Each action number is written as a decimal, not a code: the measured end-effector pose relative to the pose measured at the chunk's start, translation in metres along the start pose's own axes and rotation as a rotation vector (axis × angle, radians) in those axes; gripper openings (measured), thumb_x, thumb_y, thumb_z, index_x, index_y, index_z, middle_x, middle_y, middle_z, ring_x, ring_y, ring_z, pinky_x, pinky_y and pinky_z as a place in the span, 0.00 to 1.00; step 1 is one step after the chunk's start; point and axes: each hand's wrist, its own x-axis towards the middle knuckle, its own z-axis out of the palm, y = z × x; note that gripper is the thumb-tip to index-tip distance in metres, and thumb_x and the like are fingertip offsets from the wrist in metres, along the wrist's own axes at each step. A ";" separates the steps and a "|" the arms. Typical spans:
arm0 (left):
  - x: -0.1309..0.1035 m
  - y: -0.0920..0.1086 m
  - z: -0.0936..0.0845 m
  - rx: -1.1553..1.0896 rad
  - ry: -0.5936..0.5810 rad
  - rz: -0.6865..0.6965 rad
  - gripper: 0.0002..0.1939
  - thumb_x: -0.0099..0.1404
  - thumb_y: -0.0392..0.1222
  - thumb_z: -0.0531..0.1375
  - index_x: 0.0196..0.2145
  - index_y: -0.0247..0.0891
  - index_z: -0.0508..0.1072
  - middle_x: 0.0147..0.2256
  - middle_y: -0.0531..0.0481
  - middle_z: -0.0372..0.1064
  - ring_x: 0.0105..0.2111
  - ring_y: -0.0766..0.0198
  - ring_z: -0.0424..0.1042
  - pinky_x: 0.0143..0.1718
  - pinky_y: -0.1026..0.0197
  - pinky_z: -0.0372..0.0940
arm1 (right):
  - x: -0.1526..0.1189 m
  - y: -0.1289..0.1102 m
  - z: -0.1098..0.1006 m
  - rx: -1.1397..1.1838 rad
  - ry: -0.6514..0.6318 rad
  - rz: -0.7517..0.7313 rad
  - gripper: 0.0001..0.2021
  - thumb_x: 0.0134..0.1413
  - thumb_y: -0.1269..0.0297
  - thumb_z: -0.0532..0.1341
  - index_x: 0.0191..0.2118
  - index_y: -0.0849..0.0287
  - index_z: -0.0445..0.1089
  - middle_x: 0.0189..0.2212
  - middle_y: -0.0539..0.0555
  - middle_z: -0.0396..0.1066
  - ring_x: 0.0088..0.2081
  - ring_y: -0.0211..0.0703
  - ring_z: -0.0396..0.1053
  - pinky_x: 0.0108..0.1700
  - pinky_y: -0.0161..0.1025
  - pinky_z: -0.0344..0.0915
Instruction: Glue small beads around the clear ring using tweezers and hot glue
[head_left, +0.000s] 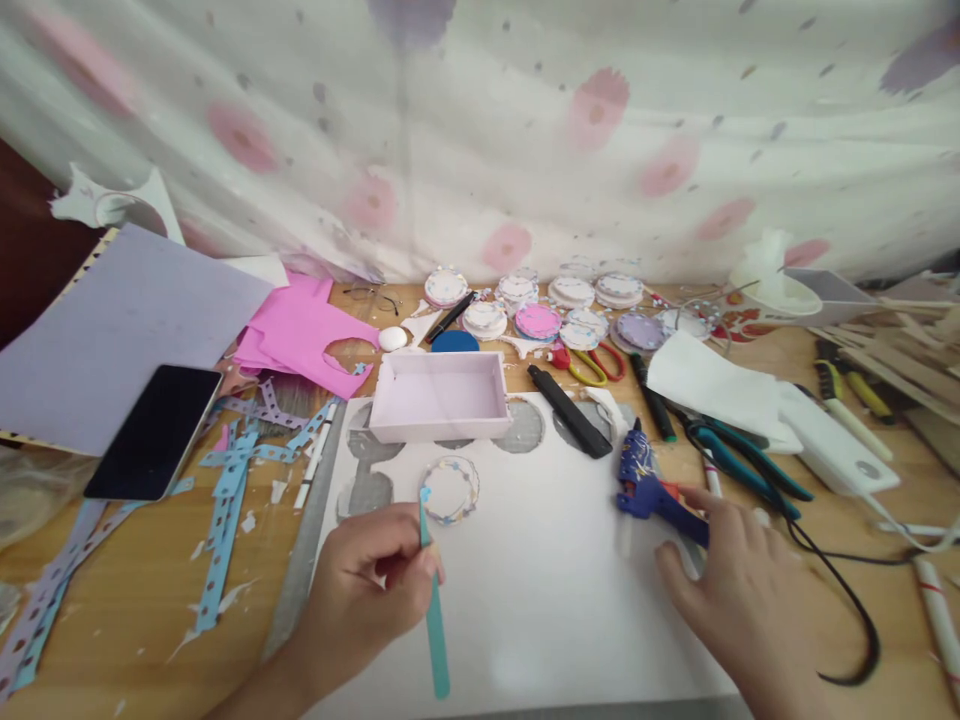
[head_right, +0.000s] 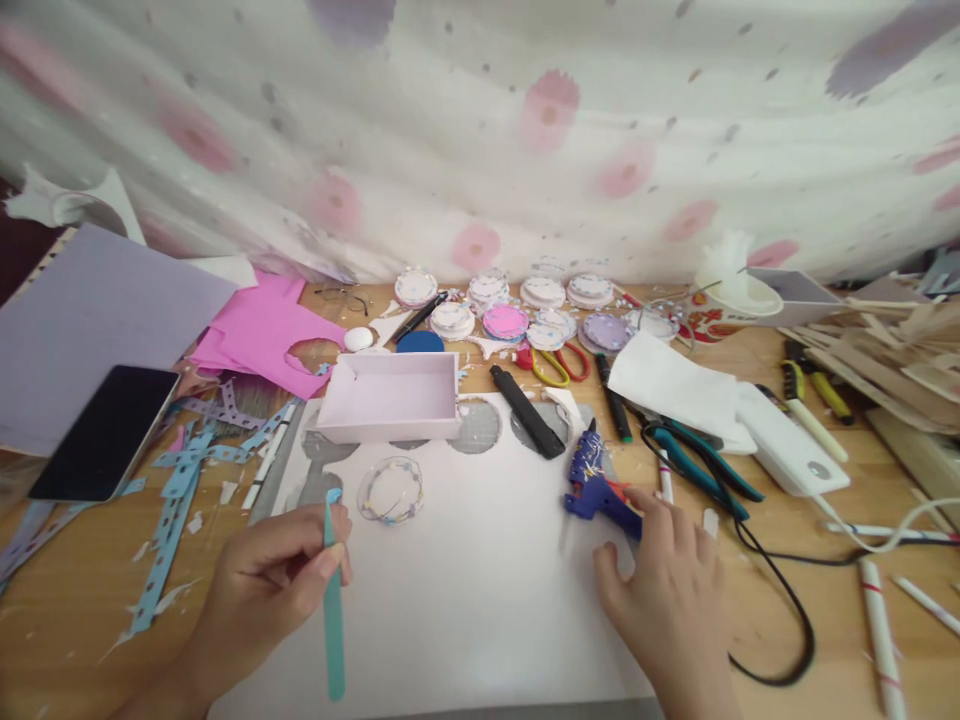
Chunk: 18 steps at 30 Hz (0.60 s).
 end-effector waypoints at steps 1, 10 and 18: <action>0.000 -0.002 -0.001 0.002 -0.001 -0.001 0.15 0.57 0.31 0.55 0.15 0.37 0.65 0.16 0.53 0.64 0.16 0.70 0.61 0.16 0.68 0.54 | -0.002 0.006 0.003 -0.038 -0.023 -0.021 0.19 0.48 0.66 0.59 0.48 0.56 0.63 0.35 0.63 0.70 0.37 0.67 0.70 0.35 0.58 0.64; 0.008 -0.013 -0.007 -0.018 0.008 0.021 0.15 0.59 0.32 0.55 0.16 0.37 0.66 0.18 0.52 0.67 0.19 0.69 0.62 0.18 0.67 0.54 | 0.006 0.002 -0.001 -0.022 -0.073 0.053 0.13 0.51 0.64 0.58 0.44 0.54 0.64 0.30 0.59 0.71 0.32 0.62 0.71 0.33 0.54 0.64; 0.022 -0.044 0.007 -0.063 -0.067 0.018 0.15 0.58 0.34 0.54 0.15 0.37 0.64 0.17 0.52 0.64 0.19 0.69 0.60 0.20 0.65 0.53 | 0.039 -0.051 -0.037 0.544 0.131 0.506 0.16 0.42 0.52 0.68 0.31 0.54 0.63 0.23 0.49 0.65 0.24 0.46 0.65 0.27 0.45 0.63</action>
